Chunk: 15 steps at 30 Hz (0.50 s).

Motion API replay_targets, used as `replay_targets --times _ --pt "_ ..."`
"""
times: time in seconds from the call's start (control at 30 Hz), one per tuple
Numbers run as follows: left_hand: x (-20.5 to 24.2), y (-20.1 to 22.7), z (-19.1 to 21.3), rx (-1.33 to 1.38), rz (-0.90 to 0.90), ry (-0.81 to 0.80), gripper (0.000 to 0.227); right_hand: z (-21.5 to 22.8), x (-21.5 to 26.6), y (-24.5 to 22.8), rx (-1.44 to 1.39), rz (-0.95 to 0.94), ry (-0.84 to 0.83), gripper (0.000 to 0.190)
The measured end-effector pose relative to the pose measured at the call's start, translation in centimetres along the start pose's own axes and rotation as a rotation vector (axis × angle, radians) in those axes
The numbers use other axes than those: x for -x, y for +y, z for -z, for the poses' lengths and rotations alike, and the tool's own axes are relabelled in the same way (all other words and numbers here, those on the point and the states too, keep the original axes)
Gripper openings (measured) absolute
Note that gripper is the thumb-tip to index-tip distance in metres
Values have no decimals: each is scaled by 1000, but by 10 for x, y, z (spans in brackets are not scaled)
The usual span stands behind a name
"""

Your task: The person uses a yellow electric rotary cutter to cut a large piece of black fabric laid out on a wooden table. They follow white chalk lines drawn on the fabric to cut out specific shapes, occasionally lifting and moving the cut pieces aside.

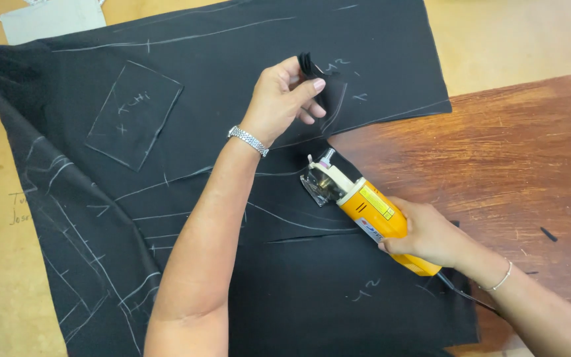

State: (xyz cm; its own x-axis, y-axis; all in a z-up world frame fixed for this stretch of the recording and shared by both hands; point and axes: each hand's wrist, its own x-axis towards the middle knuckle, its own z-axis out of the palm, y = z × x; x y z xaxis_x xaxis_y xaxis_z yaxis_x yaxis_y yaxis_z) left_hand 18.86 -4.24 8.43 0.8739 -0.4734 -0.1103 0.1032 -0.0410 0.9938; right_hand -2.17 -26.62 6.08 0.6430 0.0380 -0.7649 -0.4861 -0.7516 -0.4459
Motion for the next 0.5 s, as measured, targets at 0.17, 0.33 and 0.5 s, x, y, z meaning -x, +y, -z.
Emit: replay_targets --times 0.17,0.33,0.5 --pt "-21 -8 -7 31 -21 -7 18 -4 -15 13 -166 -30 -43 81" --pt "-53 -12 -36 -18 -156 -54 5 1 -8 1 -243 -52 -51 88" --pt "-64 0 -72 -265 -191 12 16 1 2 -14 -117 -83 -66 87"
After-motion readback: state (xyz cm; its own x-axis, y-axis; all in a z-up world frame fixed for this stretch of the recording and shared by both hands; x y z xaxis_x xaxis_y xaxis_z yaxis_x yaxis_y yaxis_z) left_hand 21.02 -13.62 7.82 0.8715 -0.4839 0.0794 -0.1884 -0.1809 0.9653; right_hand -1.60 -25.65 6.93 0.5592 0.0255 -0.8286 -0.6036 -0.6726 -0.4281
